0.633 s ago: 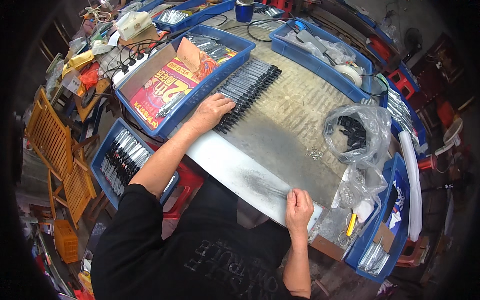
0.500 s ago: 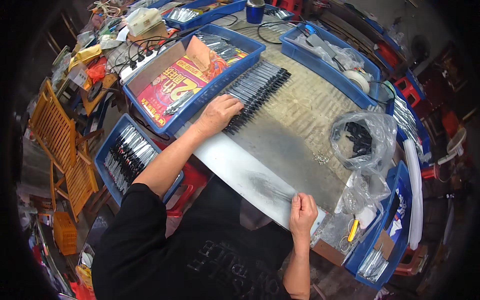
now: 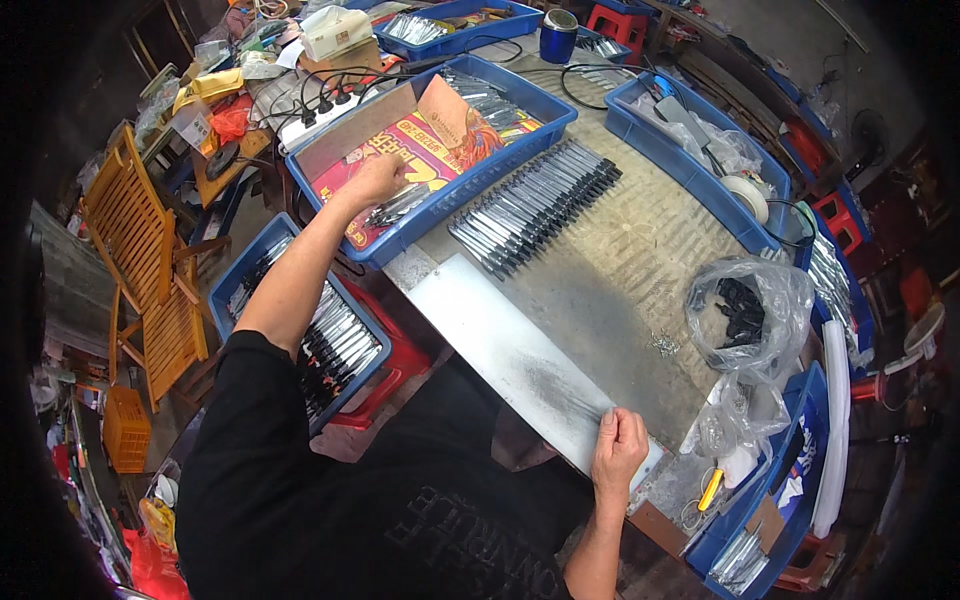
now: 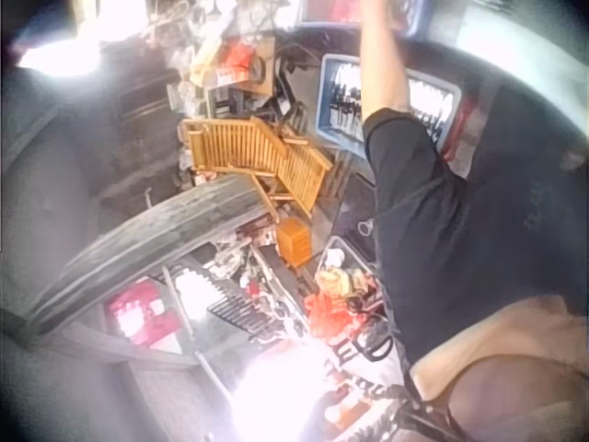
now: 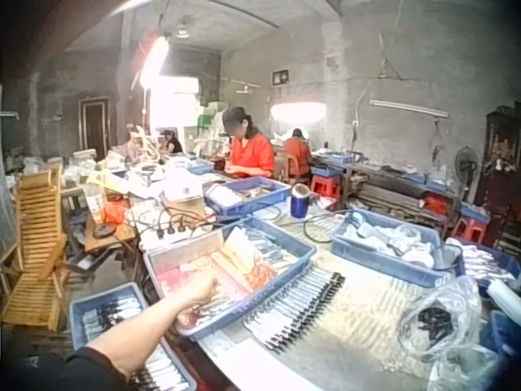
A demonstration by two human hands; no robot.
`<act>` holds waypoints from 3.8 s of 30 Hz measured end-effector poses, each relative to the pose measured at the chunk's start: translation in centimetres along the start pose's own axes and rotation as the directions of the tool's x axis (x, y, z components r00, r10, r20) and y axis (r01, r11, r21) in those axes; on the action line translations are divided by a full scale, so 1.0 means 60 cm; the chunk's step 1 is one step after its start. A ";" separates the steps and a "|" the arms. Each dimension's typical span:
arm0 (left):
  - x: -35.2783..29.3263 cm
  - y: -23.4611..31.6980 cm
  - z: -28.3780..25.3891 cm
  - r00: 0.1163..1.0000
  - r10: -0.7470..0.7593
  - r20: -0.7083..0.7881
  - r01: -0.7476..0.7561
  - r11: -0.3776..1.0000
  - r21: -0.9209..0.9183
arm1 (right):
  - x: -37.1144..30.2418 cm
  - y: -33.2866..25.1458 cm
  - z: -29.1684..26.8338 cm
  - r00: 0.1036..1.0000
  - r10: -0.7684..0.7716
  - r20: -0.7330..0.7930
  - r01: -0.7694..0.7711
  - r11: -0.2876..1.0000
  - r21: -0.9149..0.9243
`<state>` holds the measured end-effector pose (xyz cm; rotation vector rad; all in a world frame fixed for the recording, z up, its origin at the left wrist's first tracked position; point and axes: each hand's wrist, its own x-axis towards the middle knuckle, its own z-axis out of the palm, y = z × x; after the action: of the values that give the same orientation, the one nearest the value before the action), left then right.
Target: The person assembles small metal pen clips and caps by hand on a work table.
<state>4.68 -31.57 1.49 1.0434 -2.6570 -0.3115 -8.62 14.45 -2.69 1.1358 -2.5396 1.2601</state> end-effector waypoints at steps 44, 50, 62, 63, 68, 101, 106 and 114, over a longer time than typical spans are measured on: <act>-0.291 0.410 0.089 0.844 0.447 0.296 0.348 -0.036 -0.937 | -0.006 -0.070 -0.005 0.970 0.051 0.239 -0.173 0.835 0.522; -0.310 0.420 0.100 0.847 0.430 0.312 0.367 -0.050 -0.929 | -0.026 -0.065 -0.015 0.986 0.054 0.160 -0.122 0.880 0.460; -0.287 0.380 0.091 0.906 0.341 0.251 0.268 -0.002 -0.964 | -0.055 0.025 -0.227 0.897 0.220 -0.383 -0.250 0.968 -0.028; -0.285 0.378 0.091 0.908 0.336 0.251 0.265 0.003 -0.964 | -0.062 0.042 -0.253 0.867 0.224 -0.445 -0.285 0.956 -0.075; -0.280 0.367 0.092 0.910 0.324 0.257 0.267 0.013 -0.963 | -0.102 0.131 -0.389 0.786 0.337 -0.518 -0.560 0.745 -0.364; -0.305 0.378 0.118 0.878 0.344 0.333 0.306 0.133 -0.943 | -0.072 0.234 -0.506 0.330 0.925 -0.186 -0.800 0.170 -0.576; -0.308 0.374 0.119 0.866 0.356 0.352 0.334 0.112 -0.936 | -0.077 0.249 -0.505 0.340 0.922 -0.187 -0.795 0.175 -0.581; -0.313 0.371 0.118 0.873 0.322 0.367 0.344 0.127 -0.930 | -0.079 0.247 -0.508 0.313 0.930 -0.194 -0.834 0.172 -0.524</act>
<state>1.57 -1.94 -1.79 0.4301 -1.7974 -2.2849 -22.00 44.79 5.84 -0.6233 -3.4222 0.2665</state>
